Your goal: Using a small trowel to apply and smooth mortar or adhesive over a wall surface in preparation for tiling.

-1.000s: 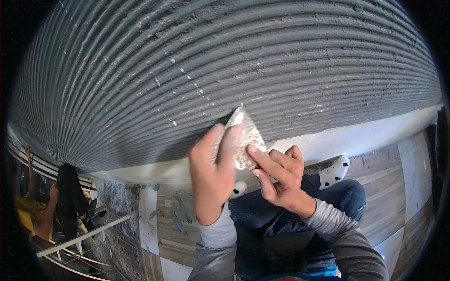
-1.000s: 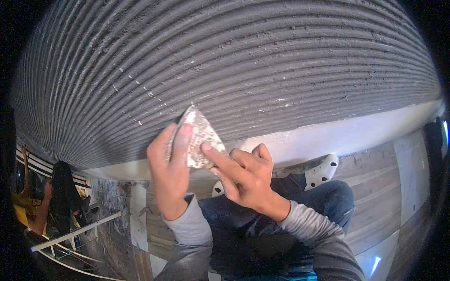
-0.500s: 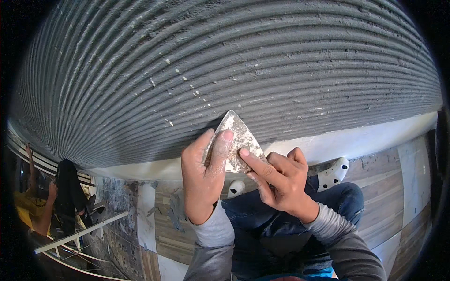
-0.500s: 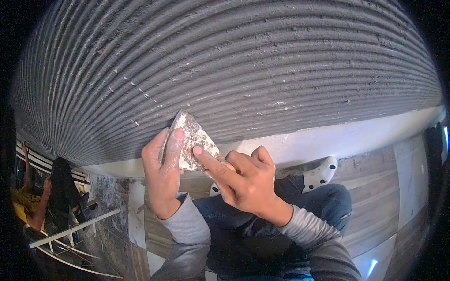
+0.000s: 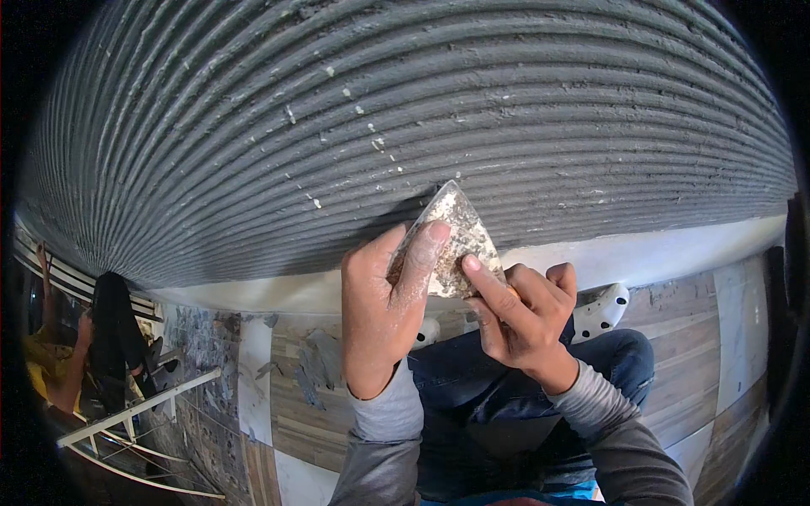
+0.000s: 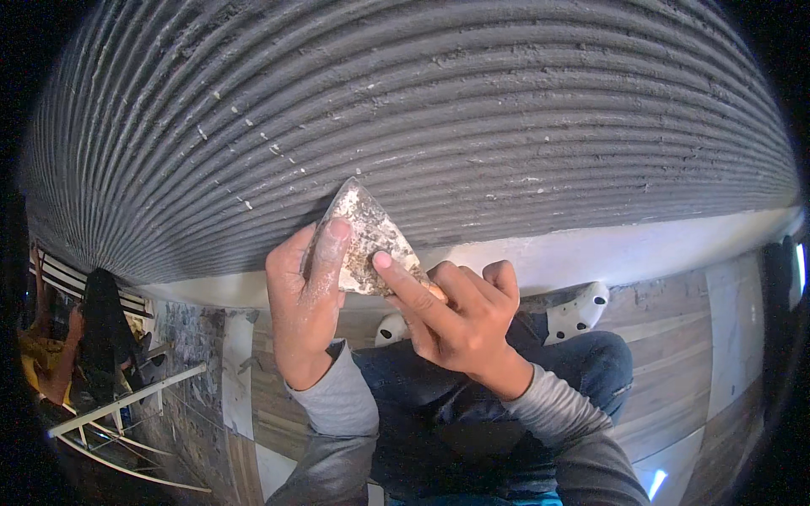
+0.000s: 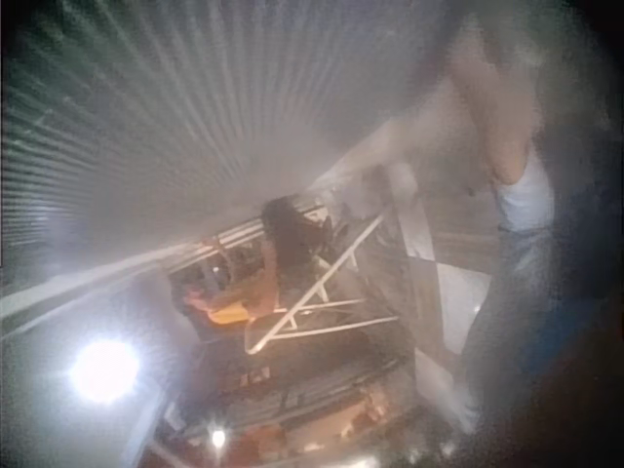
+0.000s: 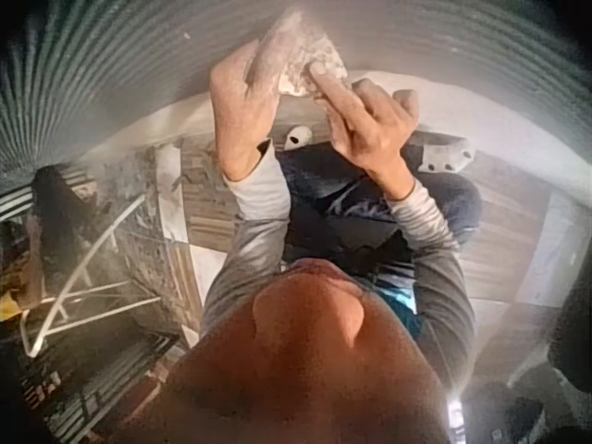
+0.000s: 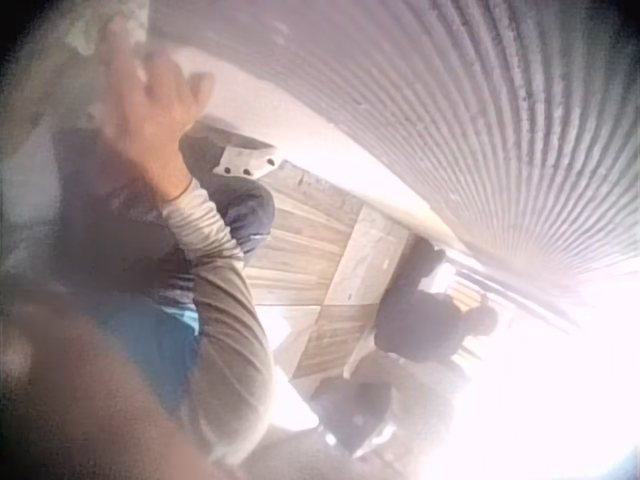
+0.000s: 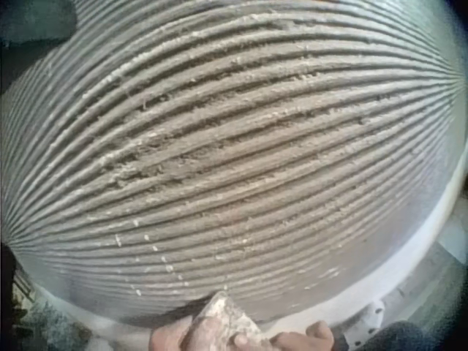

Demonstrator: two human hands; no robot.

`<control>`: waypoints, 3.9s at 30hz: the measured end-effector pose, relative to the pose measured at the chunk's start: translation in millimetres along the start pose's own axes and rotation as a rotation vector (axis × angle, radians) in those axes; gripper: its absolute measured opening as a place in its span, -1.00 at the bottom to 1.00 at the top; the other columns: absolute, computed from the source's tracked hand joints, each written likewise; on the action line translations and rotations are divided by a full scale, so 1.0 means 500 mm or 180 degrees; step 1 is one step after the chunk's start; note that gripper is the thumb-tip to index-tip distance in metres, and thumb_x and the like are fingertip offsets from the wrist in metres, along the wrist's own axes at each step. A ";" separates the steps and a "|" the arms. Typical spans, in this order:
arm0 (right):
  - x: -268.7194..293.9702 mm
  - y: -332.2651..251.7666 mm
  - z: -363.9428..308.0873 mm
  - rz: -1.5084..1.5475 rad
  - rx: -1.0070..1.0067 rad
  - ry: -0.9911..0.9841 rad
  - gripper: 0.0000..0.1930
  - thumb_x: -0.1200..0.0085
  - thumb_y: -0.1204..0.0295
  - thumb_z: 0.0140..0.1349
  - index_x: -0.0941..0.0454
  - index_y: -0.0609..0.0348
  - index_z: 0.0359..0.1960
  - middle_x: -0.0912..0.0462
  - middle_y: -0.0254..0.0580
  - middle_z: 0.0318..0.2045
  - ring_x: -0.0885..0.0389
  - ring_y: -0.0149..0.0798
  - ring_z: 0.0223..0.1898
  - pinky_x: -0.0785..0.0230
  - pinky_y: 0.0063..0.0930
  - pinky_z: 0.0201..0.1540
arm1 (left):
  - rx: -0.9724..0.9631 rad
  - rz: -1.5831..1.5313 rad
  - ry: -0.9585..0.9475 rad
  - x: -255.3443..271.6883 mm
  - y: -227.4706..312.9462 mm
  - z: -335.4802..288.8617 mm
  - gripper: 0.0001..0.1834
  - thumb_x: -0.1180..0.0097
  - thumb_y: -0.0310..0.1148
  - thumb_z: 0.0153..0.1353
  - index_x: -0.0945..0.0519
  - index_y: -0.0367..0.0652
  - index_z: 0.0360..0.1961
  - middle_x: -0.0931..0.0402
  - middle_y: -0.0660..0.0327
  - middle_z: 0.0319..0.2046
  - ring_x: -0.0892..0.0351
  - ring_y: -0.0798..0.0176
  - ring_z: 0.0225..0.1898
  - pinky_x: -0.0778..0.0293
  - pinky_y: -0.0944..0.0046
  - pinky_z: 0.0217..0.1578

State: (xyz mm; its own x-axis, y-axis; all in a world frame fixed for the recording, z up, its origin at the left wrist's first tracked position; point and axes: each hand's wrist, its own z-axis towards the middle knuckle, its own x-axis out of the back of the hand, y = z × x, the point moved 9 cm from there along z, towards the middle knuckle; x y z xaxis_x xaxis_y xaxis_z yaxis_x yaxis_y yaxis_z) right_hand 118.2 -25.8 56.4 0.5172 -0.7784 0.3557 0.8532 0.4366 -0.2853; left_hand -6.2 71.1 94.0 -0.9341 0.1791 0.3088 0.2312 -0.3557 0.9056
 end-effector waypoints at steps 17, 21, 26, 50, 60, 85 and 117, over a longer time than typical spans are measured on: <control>0.001 0.010 0.002 -0.0584 0.0103 -0.0057 -0.43 -0.27 0.22 0.04 -0.64 -0.38 0.19 -0.17 -0.51 -0.61 -0.08 -0.44 -0.64 0.16 -0.42 -0.40 | -0.0623 0.0300 0.0426 -0.001 0.006 0.011 -0.57 -0.20 -0.21 0.38 -0.49 -0.37 -0.50 -0.23 0.08 -0.71 -0.08 0.33 -0.62 -0.15 0.25 -0.60; 0.000 0.010 0.002 -0.0747 0.0218 -0.0034 -0.43 -0.27 0.20 0.03 -0.64 -0.41 0.20 -0.17 -0.52 -0.61 -0.10 -0.45 -0.64 0.15 -0.43 -0.40 | -0.0781 0.0504 0.0533 0.000 0.003 0.011 -0.58 -0.21 -0.18 0.37 -0.54 -0.35 -0.48 -0.26 0.01 -0.70 -0.11 0.23 -0.66 -0.19 0.23 -0.60; 0.001 0.013 0.004 -0.0732 0.0190 -0.0171 -0.45 -0.35 0.20 0.00 -0.68 -0.25 0.14 -0.17 -0.50 -0.63 -0.08 -0.40 -0.60 0.16 -0.41 -0.35 | -0.0734 0.0713 0.0527 -0.003 0.005 0.013 -0.60 -0.21 -0.14 0.36 -0.62 -0.31 -0.42 -0.36 -0.07 -0.67 -0.21 -0.09 -0.66 -0.28 0.19 -0.59; 0.006 0.010 0.000 -0.0800 0.0174 0.0012 -0.45 -0.27 0.28 0.02 -0.67 -0.42 0.15 -0.26 -0.54 -0.59 -0.14 -0.47 -0.65 0.13 -0.44 -0.41 | -0.0795 0.0464 0.0493 0.003 0.006 0.012 -0.62 -0.22 -0.17 0.36 -0.61 -0.34 -0.39 -0.37 -0.03 -0.69 -0.28 0.12 -0.69 -0.26 0.25 -0.59; 0.000 0.013 -0.003 -0.0540 0.0050 -0.0023 -0.42 -0.30 0.21 0.01 -0.64 -0.40 0.19 -0.22 -0.52 -0.60 -0.11 -0.44 -0.63 0.14 -0.43 -0.39 | -0.0699 0.0487 0.0473 0.000 0.002 0.012 -0.52 -0.21 -0.14 0.38 -0.47 -0.38 -0.51 -0.18 0.06 -0.72 -0.06 0.29 -0.63 -0.20 0.25 -0.61; -0.007 0.013 -0.009 -0.0336 0.0041 0.0034 -0.41 -0.30 0.24 0.01 -0.65 -0.29 0.19 -0.18 -0.50 -0.61 -0.08 -0.42 -0.63 0.15 -0.42 -0.40 | -0.0777 0.0550 0.0398 0.001 0.008 0.011 -0.60 -0.16 -0.23 0.41 -0.52 -0.38 -0.46 -0.21 -0.01 -0.72 -0.08 0.19 -0.67 -0.19 0.22 -0.62; -0.001 0.023 0.003 -0.0567 0.0043 -0.0053 -0.39 -0.28 0.30 -0.01 -0.63 -0.41 0.20 -0.19 -0.53 -0.61 -0.13 -0.47 -0.65 0.16 -0.42 -0.38 | -0.0998 0.0793 0.0664 -0.010 0.013 0.014 -0.65 -0.17 -0.18 0.38 -0.64 -0.27 -0.40 -0.42 -0.07 -0.66 -0.40 -0.18 -0.63 -0.28 0.12 -0.58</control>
State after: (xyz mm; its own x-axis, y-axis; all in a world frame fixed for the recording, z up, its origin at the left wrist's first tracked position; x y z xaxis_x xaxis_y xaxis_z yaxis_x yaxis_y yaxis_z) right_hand 128.0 -19.6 54.2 0.3588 -0.8364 0.4143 0.9322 0.2985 -0.2046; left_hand 1.9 74.2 100.6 -0.9026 -0.1246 0.4120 0.3925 -0.6311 0.6691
